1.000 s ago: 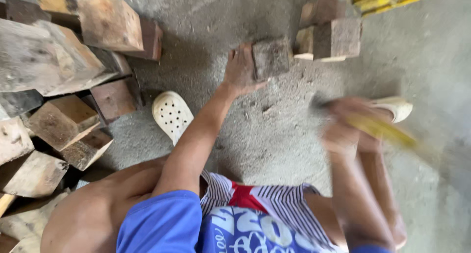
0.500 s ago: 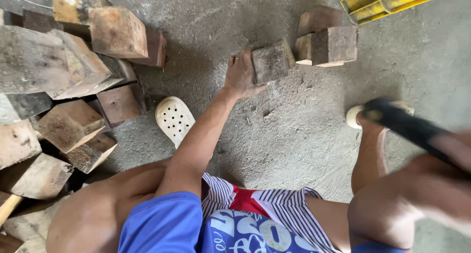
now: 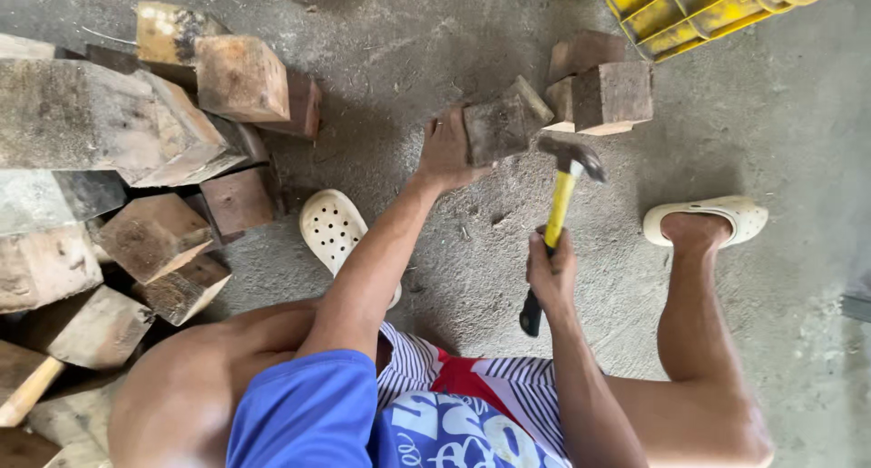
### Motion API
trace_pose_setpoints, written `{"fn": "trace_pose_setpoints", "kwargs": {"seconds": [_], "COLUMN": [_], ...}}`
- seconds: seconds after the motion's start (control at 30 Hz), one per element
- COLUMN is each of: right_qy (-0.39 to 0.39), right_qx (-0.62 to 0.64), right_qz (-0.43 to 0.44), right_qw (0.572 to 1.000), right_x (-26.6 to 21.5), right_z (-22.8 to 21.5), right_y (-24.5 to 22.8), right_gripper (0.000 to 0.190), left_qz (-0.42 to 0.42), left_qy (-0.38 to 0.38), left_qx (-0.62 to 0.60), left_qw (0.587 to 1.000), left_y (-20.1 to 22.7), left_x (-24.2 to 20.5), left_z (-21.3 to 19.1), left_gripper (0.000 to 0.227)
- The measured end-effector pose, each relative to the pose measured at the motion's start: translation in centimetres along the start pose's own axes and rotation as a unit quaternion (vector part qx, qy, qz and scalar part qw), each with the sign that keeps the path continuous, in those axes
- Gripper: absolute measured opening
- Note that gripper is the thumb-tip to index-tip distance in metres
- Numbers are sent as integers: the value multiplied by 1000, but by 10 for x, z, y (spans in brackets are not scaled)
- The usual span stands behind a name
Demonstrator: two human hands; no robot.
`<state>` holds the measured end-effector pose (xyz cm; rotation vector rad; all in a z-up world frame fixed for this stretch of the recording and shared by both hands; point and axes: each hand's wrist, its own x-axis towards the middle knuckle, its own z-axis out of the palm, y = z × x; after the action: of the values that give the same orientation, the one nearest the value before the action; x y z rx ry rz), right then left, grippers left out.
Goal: The person sits on a concrete floor and uses a hammer to repeatedly strike a small block of wood held in their left hand. They adjust the wood's orientation between strikes and continue the process for the duration of the clip.
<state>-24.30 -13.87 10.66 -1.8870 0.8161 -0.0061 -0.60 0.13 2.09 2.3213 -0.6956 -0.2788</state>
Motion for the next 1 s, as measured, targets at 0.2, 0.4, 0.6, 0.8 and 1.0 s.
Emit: {"fn": "trace_pose_setpoints", "kwargs": {"seconds": [0.2,0.4,0.6,0.8,1.0], "right_qy": [-13,-49,-65,-78,-135], "right_qx": [113,-52,-106,-115,110], "right_qz": [168,161,150,157,275], "right_qw": [979,984,981,978,946], "right_x": [-10,3,2,-1,5], "right_z": [-24,-7,-7,-10,-4], "right_y": [60,74,55,40,16], "right_gripper": [28,40,39,34,25], "left_qz": [-101,-451,-435,-278,-100], "left_qy": [1,-127,-26,55,-46], "left_qx": [-474,-680,-572,-31,71], "left_qw": [875,564,695,958,991], "left_y": [-2,-46,-126,-105,-80], "left_x": [3,-26,-32,-11,7], "left_z": [-6,3,53,4,-33], "left_gripper": [99,113,57,100,132]}}
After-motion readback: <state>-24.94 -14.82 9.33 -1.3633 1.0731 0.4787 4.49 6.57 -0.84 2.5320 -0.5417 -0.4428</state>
